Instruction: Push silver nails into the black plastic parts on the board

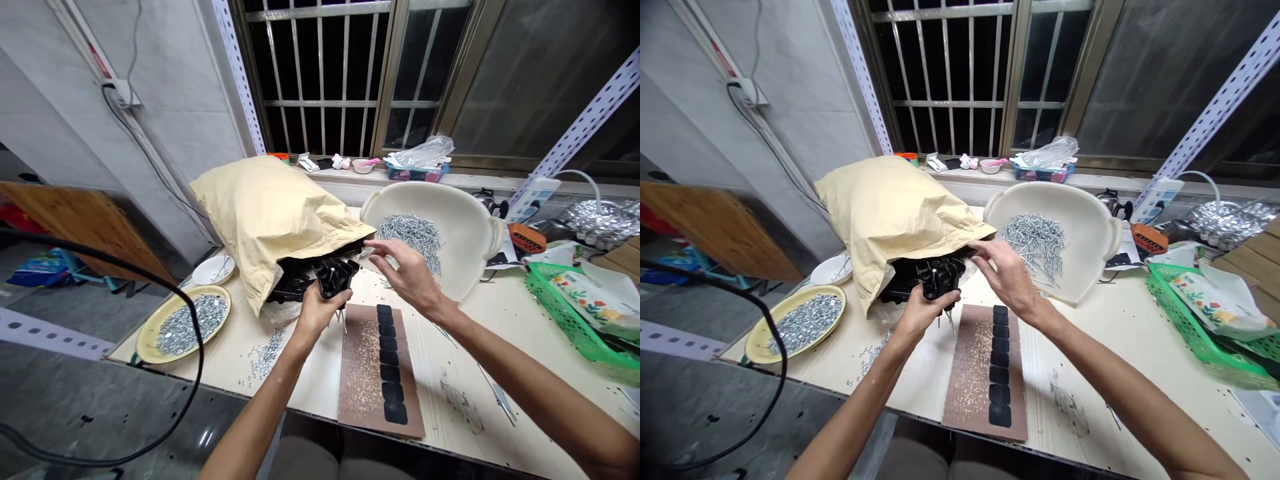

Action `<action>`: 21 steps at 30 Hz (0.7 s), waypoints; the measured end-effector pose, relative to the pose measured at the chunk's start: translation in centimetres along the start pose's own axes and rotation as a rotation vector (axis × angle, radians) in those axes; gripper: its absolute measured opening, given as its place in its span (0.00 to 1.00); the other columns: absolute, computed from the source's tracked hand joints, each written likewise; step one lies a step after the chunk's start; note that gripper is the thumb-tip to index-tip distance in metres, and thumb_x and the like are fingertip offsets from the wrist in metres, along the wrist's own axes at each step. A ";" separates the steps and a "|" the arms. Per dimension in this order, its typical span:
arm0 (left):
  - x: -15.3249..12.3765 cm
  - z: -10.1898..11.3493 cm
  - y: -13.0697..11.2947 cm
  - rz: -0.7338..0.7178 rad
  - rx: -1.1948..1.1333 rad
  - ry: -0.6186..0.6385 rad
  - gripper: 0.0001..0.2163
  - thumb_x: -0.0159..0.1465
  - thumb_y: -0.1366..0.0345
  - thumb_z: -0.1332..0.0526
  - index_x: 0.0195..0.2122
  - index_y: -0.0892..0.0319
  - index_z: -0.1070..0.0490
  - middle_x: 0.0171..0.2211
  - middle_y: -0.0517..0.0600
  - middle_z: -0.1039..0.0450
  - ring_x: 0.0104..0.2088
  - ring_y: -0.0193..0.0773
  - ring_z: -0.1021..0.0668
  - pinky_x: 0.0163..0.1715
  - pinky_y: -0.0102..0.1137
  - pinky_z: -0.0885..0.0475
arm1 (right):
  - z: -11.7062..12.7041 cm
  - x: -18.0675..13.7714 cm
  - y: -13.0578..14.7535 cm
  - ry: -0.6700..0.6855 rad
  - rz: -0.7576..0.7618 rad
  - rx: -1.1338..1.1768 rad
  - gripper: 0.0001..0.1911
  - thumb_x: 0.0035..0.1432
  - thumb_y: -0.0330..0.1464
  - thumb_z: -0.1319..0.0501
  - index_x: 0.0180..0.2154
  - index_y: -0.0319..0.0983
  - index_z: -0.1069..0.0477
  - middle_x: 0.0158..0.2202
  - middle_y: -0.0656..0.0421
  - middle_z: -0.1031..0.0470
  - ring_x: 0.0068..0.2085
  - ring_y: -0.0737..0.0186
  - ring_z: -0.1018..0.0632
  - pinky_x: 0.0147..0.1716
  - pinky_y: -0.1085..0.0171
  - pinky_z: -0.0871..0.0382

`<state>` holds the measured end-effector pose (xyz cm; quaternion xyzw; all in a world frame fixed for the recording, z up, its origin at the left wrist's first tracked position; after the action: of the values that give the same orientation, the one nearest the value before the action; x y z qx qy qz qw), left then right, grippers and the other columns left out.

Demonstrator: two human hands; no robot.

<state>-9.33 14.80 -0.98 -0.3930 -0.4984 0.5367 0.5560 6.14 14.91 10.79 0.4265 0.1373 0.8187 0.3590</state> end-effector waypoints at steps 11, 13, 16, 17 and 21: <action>-0.4 -1.4 -2.5 -0.063 -0.175 -0.152 0.19 0.60 0.52 0.41 0.46 0.61 0.32 0.45 0.55 0.27 0.49 0.43 0.27 0.49 0.33 0.33 | -8.1 -3.6 -3.6 -0.319 -0.453 0.816 0.24 0.62 0.47 0.50 0.55 0.43 0.37 0.54 0.57 0.32 0.58 0.60 0.35 0.60 0.56 0.44; -0.5 -1.2 -3.2 -0.113 -0.087 -0.198 0.19 0.59 0.52 0.40 0.46 0.60 0.33 0.45 0.56 0.30 0.49 0.44 0.28 0.49 0.34 0.34 | -8.2 -3.7 -4.4 -0.387 -0.506 0.872 0.25 0.61 0.46 0.48 0.56 0.42 0.38 0.55 0.56 0.33 0.59 0.59 0.35 0.59 0.55 0.44; -0.3 -1.6 -3.9 -0.183 0.020 -0.228 0.22 0.57 0.51 0.39 0.47 0.59 0.34 0.50 0.57 0.37 0.51 0.44 0.30 0.51 0.34 0.35 | -9.3 -3.8 -5.9 -0.429 -0.609 1.018 0.24 0.61 0.47 0.49 0.54 0.42 0.36 0.54 0.56 0.32 0.56 0.59 0.32 0.57 0.55 0.39; -0.1 -1.8 -3.9 -0.188 0.032 -0.235 0.23 0.57 0.50 0.39 0.48 0.59 0.35 0.50 0.57 0.39 0.51 0.44 0.30 0.51 0.35 0.35 | -9.4 -3.9 -6.2 -0.451 -0.624 1.040 0.24 0.61 0.47 0.49 0.54 0.42 0.36 0.54 0.56 0.32 0.55 0.60 0.31 0.56 0.55 0.39; 0.3 -2.6 -4.1 -0.232 0.099 -0.230 0.23 0.58 0.47 0.42 0.48 0.58 0.36 0.46 0.55 0.36 0.49 0.44 0.29 0.49 0.38 0.34 | -8.5 -4.5 -6.8 -0.614 -0.615 1.012 0.24 0.61 0.47 0.49 0.52 0.41 0.33 0.53 0.57 0.30 0.53 0.61 0.30 0.56 0.57 0.40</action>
<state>-6.00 14.85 2.56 -0.2410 -0.5737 0.5340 0.5724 4.24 17.19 -0.67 0.6975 0.5116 0.3551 0.3545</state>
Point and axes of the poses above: each hand's wrist, its own x-axis towards the middle knuckle, its own z-axis out of the back of the hand, y = z × x, the point moved 10 cm from there along x, towards the middle knuckle
